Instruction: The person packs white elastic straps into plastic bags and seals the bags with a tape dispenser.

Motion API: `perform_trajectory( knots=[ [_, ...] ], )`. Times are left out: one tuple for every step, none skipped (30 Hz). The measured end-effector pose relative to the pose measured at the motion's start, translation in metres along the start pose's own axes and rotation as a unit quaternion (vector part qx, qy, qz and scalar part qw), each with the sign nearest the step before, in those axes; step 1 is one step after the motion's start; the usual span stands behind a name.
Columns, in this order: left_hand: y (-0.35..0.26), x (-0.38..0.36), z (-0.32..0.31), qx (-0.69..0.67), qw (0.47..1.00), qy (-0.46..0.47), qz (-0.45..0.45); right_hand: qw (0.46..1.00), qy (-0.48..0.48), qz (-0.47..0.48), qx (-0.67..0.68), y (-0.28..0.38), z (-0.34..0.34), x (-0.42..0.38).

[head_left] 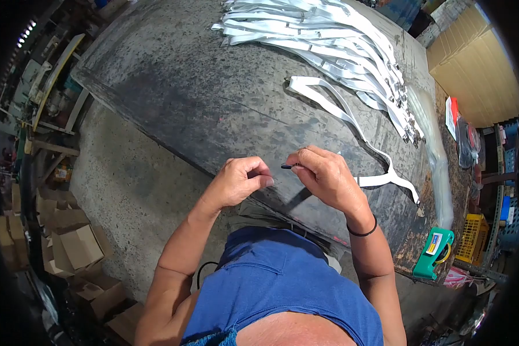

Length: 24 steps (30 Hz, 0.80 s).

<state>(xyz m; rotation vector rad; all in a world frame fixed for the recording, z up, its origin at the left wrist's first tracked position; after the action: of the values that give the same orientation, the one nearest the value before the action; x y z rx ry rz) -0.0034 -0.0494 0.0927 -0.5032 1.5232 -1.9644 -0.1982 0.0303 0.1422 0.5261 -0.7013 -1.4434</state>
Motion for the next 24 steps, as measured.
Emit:
perform_trajectory(
  knots=[
    [0.002,0.000,0.000,-0.001,1.000,-0.003,-0.002,1.000,-0.003,0.001,0.003,0.000,0.000,0.000],
    [0.004,0.000,0.001,-0.002,1.000,-0.007,-0.003,1.000,-0.006,0.003,0.007,0.000,0.001,0.000],
    [0.007,0.000,0.001,-0.002,1.000,-0.007,-0.003,1.000,-0.006,0.003,0.007,0.000,0.002,-0.001],
    [0.011,0.000,0.001,-0.019,1.000,-0.008,0.000,1.000,-0.014,0.001,0.003,-0.001,0.003,-0.002],
    [0.013,0.000,0.002,-0.035,0.999,-0.009,0.004,1.000,-0.022,-0.002,-0.001,-0.002,0.005,-0.002],
    [0.014,0.000,0.002,-0.034,0.999,-0.009,0.004,1.000,-0.022,-0.001,0.000,-0.003,0.005,-0.003],
    [0.014,0.000,0.002,-0.027,1.000,-0.008,0.000,0.999,-0.028,-0.012,0.013,-0.004,0.007,-0.004],
    [0.014,0.001,0.003,-0.019,1.000,-0.007,-0.004,0.999,-0.035,-0.025,0.027,-0.005,0.007,-0.005],
    [0.013,0.001,0.003,-0.017,1.000,-0.005,-0.004,0.999,-0.037,-0.025,0.028,-0.005,0.008,-0.005],
    [0.012,0.001,0.003,-0.023,1.000,-0.013,-0.006,0.999,-0.029,-0.030,0.020,-0.004,0.010,-0.006],
    [0.012,0.000,0.003,-0.030,0.999,-0.021,-0.008,0.999,-0.022,-0.035,0.012,-0.003,0.011,-0.007],
    [0.013,0.001,0.002,-0.028,0.999,-0.017,-0.008,0.999,-0.025,-0.037,0.013,-0.002,0.011,-0.008],
    [0.016,0.001,0.002,-0.044,0.999,-0.029,-0.012,0.998,-0.027,-0.048,0.026,-0.002,0.012,-0.009],
    [0.018,0.001,0.002,-0.059,0.997,-0.041,-0.015,0.997,-0.029,-0.059,0.039,-0.002,0.012,-0.010],
    [0.018,0.001,0.003,-0.055,0.998,-0.038,-0.015,0.997,-0.033,-0.059,0.043,-0.003,0.011,-0.011],
    [0.017,0.001,0.004,-0.060,0.996,-0.057,-0.027,0.996,-0.047,-0.056,0.049,-0.005,0.012,-0.012],
    [0.016,0.001,0.007,-0.065,0.994,-0.076,-0.039,0.995,-0.060,-0.053,0.057,-0.006,0.012,-0.013],
    [0.019,0.001,0.008,-0.057,0.995,-0.074,-0.038,0.995,-0.065,-0.052,0.063,-0.007,0.012,-0.015],
    [0.022,0.001,0.009,-0.062,0.992,-0.092,-0.056,0.993,-0.064,-0.064,0.074,-0.008,0.013,-0.016],
    [0.022,0.002,0.011,-0.067,0.989,-0.109,-0.074,0.991,-0.064,-0.077,0.085,-0.008,0.013,-0.017],
    [0.020,0.002,0.011,-0.062,0.990,-0.105,-0.075,0.991,-0.069,-0.078,0.088,-0.008,0.013,-0.017],
    [0.018,0.003,0.011,-0.055,0.990,-0.106,-0.072,0.991,-0.075,-0.072,0.090,-0.009,0.013,-0.018],
    [0.016,0.003,0.010,-0.048,0.991,-0.106,-0.069,0.990,-0.081,-0.067,0.091,-0.009,0.013,-0.019],
    [0.015,0.004,0.009,-0.047,0.991,-0.100,-0.070,0.990,-0.085,-0.070,0.091,-0.010,0.014,-0.019]
  ],
)
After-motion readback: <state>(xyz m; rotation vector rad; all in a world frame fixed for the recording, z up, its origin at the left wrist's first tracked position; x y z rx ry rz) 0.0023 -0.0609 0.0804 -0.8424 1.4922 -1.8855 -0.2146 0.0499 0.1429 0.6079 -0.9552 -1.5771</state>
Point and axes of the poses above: each hand's wrist, its own x-axis towards the middle knuckle, its own z-axis out of the back of the hand, y = z × x, the point moved 2 cm from there along x, towards the middle knuckle, and after that the axes turned 10 degrees about -z, right-handed, at the moved point
